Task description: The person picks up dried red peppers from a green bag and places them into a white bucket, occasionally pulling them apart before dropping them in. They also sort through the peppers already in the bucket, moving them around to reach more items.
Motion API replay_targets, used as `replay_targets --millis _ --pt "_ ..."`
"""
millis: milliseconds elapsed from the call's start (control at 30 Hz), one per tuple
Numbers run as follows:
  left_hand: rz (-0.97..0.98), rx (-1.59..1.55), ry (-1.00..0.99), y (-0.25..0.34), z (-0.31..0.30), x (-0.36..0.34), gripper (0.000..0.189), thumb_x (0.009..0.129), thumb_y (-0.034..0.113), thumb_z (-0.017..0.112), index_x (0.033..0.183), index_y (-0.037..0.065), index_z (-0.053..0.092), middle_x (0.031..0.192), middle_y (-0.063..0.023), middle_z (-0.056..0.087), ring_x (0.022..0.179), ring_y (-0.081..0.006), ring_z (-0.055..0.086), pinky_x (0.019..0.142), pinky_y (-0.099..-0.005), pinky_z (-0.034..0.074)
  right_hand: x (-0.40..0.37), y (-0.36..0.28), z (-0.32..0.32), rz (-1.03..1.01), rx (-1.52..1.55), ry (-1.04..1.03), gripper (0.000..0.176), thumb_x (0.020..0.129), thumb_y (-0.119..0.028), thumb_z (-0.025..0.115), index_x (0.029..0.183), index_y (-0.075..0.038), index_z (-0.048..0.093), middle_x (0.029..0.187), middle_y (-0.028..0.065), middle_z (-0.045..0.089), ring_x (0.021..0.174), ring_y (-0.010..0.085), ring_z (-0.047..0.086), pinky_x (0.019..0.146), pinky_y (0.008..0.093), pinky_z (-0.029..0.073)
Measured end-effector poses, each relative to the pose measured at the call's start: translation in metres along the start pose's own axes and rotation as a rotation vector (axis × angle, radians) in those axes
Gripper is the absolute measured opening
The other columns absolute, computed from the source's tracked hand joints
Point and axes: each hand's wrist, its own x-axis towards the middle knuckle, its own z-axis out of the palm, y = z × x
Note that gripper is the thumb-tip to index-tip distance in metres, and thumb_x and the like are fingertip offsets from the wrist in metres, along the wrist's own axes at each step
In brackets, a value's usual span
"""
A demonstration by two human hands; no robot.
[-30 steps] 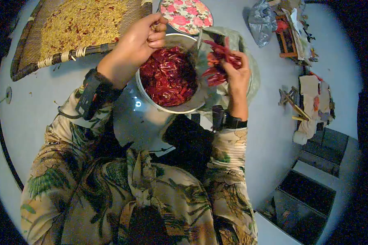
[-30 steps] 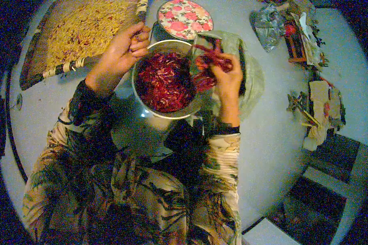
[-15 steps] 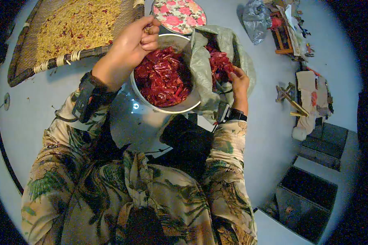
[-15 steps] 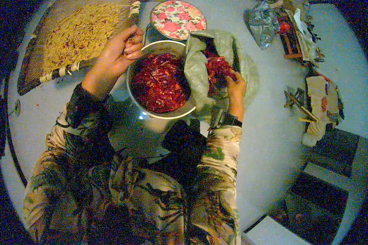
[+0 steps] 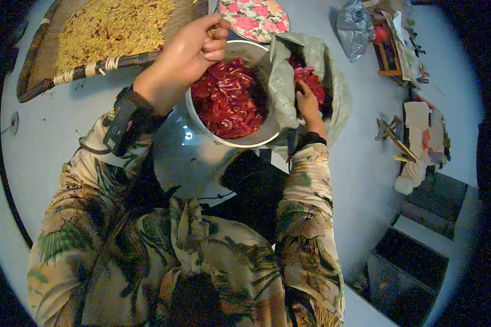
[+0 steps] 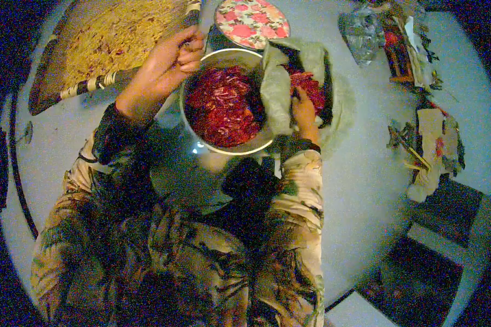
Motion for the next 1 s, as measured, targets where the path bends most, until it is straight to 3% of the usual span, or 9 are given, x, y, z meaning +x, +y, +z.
replay_targets --millis 33,200,267,333,367,467,633,767,1000 --pt "-0.046 -0.059 0.013 -0.002 -0.013 0.012 0.02 0.095 0.021 0.041 0.081 0.007 0.043 0.061 0.0045 0.032 0.045 -0.0052 0.028 0.039 -0.0189 0.026 0.014 0.039 0.015 -0.303 -0.038 0.21 0.043 0.082 -0.012 0.054 0.123 -0.003 0.048 0.116 0.0206 0.056 0.109 0.0362 0.051 0.094 0.0381 0.04" --pt "-0.023 -0.078 -0.068 0.002 -0.02 0.015 0.017 0.093 0.019 0.044 0.083 0.005 0.046 0.062 0.0029 0.037 0.045 -0.0051 0.03 0.039 -0.0195 0.025 0.017 0.055 -0.005 -0.088 -0.016 0.117 0.033 0.082 -0.021 0.056 0.11 -0.005 0.06 0.104 0.0213 0.061 0.098 0.0348 0.058 0.087 0.0398 0.044" --pt "-0.029 -0.083 -0.045 0.001 -0.018 0.015 0.019 0.094 0.019 0.043 0.082 0.006 0.045 0.06 0.0033 0.036 0.044 -0.0054 0.029 0.038 -0.0196 0.025 0.014 0.025 -0.022 0.048 -0.141 0.082 0.031 0.082 -0.014 0.057 0.111 0.0 0.059 0.098 0.0127 0.064 0.079 0.0169 0.063 0.069 0.0284 0.049" --pt "-0.068 -0.135 -0.047 0.001 -0.028 0.023 0.019 0.094 0.02 0.044 0.082 0.005 0.045 0.059 0.0032 0.036 0.044 -0.0057 0.029 0.038 -0.0197 0.025 0.016 0.007 -0.014 -0.135 0.116 0.152 0.028 0.085 -0.014 0.057 0.108 0.001 0.058 0.091 0.007 0.064 0.071 0.0121 0.06 0.062 0.026 0.047" --pt "-0.05 -0.103 -0.16 0.0 -0.035 0.027 0.019 0.093 0.02 0.045 0.081 0.005 0.046 0.059 0.003 0.037 0.043 -0.0059 0.029 0.039 -0.0202 0.025 0.015 -0.01 -0.015 -0.179 0.225 0.098 0.028 0.086 -0.014 0.058 0.109 0.001 0.058 0.092 0.0066 0.064 0.073 0.0123 0.06 0.063 0.0261 0.047" --pt "-0.021 -0.042 -0.025 0.0 -0.032 0.027 0.019 0.093 0.02 0.045 0.08 0.006 0.045 0.06 0.0031 0.037 0.043 -0.0062 0.029 0.039 -0.0208 0.025 -0.005 -0.097 -0.008 -0.34 0.454 -0.138 0.031 0.085 -0.017 0.06 0.109 0.001 0.057 0.095 0.0071 0.063 0.082 0.0138 0.058 0.071 0.0255 0.047" --pt "-0.024 -0.121 -0.1 0.002 -0.034 0.028 0.019 0.092 0.02 0.046 0.078 0.006 0.045 0.059 0.0032 0.037 0.043 -0.0064 0.028 0.038 -0.0212 0.023 -0.013 -0.132 0.067 -0.391 0.284 -0.463 0.058 0.075 -0.03 0.069 0.122 -0.004 0.048 0.115 0.0188 0.056 0.108 0.0295 0.053 0.093 0.0362 0.041" --pt "-0.026 -0.089 0.032 0.013 -0.015 0.009 0.021 0.097 0.02 0.036 0.083 0.005 0.043 0.064 0.0012 0.037 0.047 -0.0068 0.027 0.041 -0.0206 0.023 0.014 -0.109 0.117 -0.305 0.298 -0.345 0.084 0.063 -0.037 0.078 0.13 -0.004 0.039 0.124 0.0228 0.049 0.117 0.0358 0.045 0.098 0.0402 0.036" --pt "-0.015 -0.118 -0.02 0.024 -0.024 0.008 0.02 0.096 0.019 0.036 0.083 0.006 0.042 0.064 0.0012 0.036 0.047 -0.0075 0.026 0.041 -0.0215 0.023 0.047 -0.107 0.151 -0.247 0.299 -0.21 0.097 0.056 -0.05 0.079 0.132 -0.006 0.037 0.129 0.0236 0.043 0.123 0.0366 0.039 0.103 0.0425 0.031"
